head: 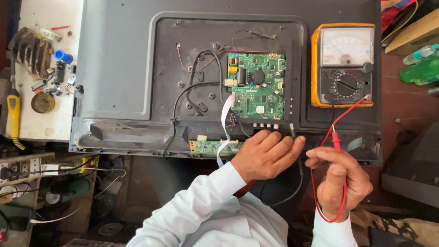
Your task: The person uses a multimeter to test points on a circuit board inside a disassembled television. They connect and disconnect a ribbon cable between the main board and a smaller board, then continue probing various components with the multimeter probes.
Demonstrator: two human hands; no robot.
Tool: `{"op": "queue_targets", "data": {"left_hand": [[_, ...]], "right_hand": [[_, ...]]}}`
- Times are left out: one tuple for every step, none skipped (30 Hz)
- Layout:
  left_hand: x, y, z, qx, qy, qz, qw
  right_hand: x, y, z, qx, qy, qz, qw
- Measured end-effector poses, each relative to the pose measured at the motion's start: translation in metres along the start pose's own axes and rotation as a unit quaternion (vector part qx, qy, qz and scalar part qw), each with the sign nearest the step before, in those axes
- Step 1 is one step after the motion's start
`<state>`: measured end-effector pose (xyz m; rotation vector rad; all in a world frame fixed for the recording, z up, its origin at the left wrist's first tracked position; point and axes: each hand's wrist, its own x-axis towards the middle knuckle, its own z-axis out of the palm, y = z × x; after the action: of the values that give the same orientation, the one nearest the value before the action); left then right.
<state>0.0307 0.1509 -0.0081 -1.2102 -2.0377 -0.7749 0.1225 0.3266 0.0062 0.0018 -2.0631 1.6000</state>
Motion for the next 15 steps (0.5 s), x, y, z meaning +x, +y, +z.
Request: {"op": "queue_targets", "data": {"left_hand": [[-0.001, 0.001, 0.003, 0.009, 0.008, -0.002, 1.000], [-0.001, 0.002, 0.006, 0.017, 0.016, -0.004, 1.000], [-0.002, 0.002, 0.008, 0.025, 0.023, -0.007, 0.999], [-0.002, 0.003, 0.010, 0.023, 0.011, -0.021, 0.999], [-0.002, 0.004, 0.012, 0.021, -0.002, -0.035, 0.999], [-0.002, 0.003, 0.013, 0.021, -0.015, -0.048, 0.998], [-0.002, 0.003, 0.014, 0.018, -0.014, -0.055, 0.998], [-0.002, 0.004, 0.016, 0.015, -0.013, -0.062, 0.998], [-0.002, 0.004, 0.017, 0.010, -0.012, -0.069, 0.998], [-0.003, 0.005, 0.017, 0.010, -0.012, -0.075, 0.997], [-0.003, 0.005, 0.018, 0.010, -0.013, -0.081, 0.997], [-0.004, 0.005, 0.018, 0.011, -0.013, -0.086, 0.996], [-0.005, 0.004, 0.017, 0.002, -0.010, -0.082, 0.997], [-0.006, 0.004, 0.016, -0.006, -0.007, -0.078, 0.997], [-0.007, 0.003, 0.015, -0.015, -0.004, -0.074, 0.997]], "right_hand": [[-0.001, 0.001, 0.000, -0.001, 0.002, 0.002, 1.000], [-0.001, 0.002, 0.000, 0.000, 0.002, 0.005, 1.000], [-0.001, 0.003, 0.000, 0.001, 0.003, 0.008, 1.000], [-0.001, 0.004, -0.001, 0.004, 0.003, 0.011, 1.000], [0.000, 0.005, -0.001, 0.007, 0.003, 0.014, 1.000], [0.001, 0.006, 0.000, 0.008, 0.001, 0.015, 1.000], [0.001, 0.007, -0.001, 0.009, -0.001, 0.015, 1.000], [0.002, 0.007, 0.000, 0.009, -0.003, 0.012, 1.000], [0.003, 0.008, 0.000, 0.008, -0.005, 0.008, 1.000], [0.004, 0.009, 0.000, 0.005, -0.006, 0.002, 1.000], [0.004, 0.010, 0.000, 0.005, -0.006, 0.001, 1.000], [0.004, 0.010, 0.001, 0.004, -0.007, -0.001, 1.000], [0.004, 0.010, 0.001, 0.005, -0.006, 0.002, 1.000], [0.004, 0.010, 0.001, 0.004, -0.006, 0.005, 1.000], [0.004, 0.011, 0.001, 0.004, -0.006, 0.007, 1.000]]}}
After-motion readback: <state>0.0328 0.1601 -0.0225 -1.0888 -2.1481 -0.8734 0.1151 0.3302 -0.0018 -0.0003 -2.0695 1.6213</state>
